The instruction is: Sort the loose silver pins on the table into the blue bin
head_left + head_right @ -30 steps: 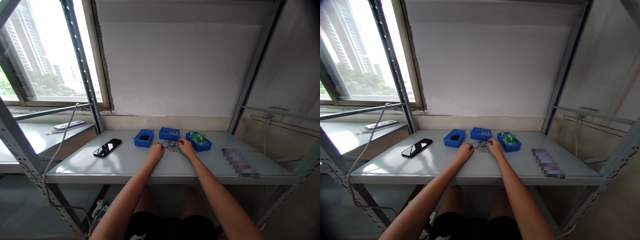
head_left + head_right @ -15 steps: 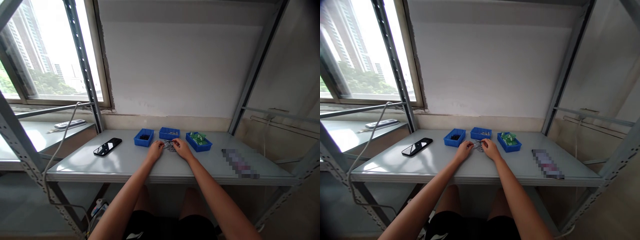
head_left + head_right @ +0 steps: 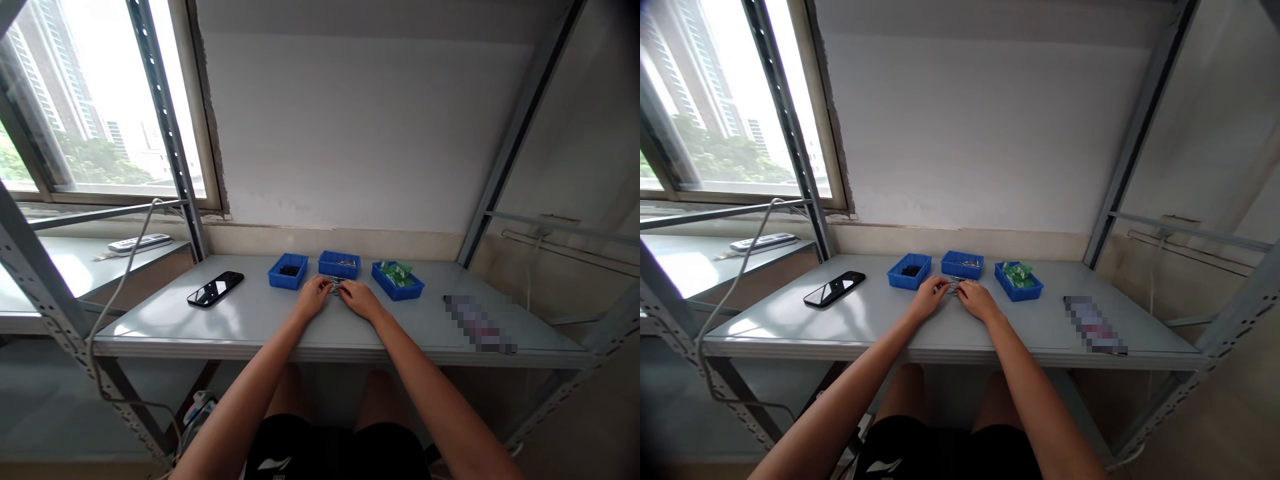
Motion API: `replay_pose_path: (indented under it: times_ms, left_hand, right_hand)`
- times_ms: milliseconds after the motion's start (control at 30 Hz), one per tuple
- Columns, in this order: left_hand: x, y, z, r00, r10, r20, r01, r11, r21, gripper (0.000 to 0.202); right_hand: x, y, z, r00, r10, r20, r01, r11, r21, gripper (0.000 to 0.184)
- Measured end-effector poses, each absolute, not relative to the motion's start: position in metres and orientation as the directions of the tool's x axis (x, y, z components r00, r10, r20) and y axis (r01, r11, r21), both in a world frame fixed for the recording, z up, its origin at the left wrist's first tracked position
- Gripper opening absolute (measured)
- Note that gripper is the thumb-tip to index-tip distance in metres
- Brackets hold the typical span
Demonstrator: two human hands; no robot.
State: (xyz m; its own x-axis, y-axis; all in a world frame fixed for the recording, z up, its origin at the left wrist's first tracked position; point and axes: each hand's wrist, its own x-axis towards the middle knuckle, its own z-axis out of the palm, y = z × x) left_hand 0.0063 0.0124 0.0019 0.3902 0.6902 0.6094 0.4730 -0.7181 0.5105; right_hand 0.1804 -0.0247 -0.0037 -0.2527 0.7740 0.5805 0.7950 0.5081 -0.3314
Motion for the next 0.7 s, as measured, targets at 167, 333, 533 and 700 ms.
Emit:
replay_pose_path:
  times_ms: [167, 333, 533, 700]
  left_hand:
    - [0.0059, 0.0142, 0.0009, 0.391, 0.693, 0.605, 0.473, -0.716, 0.514, 0.016]
    - [0.0045, 0.0143, 0.0006, 0.417, 0.696, 0.584, 0.505, -0.712, 0.488, 0.019]
    - [0.0058, 0.0153, -0.0019, 0.479, 0.675, 0.561, 0.517, -0.734, 0.441, 0.019]
    - [0.0068, 0.0152, -0.0034, 0.5, 0.658, 0.563, 0.513, -0.749, 0.419, 0.019]
  right_hand:
    - [0.1802, -0.0242, -0.0034, -0.227, 0.769, 0.597, 0.801, 0.496, -0.336, 0.02]
    - [0.1814, -0.0239, -0.0011, -0.177, 0.759, 0.626, 0.796, 0.484, -0.363, 0.023]
    - [0.1786, -0.0244, -0.0013, -0.155, 0.755, 0.637, 0.793, 0.48, -0.376, 0.023]
    - [0.1793, -0.0229, -0.0024, -0.146, 0.77, 0.622, 0.809, 0.454, -0.373, 0.023]
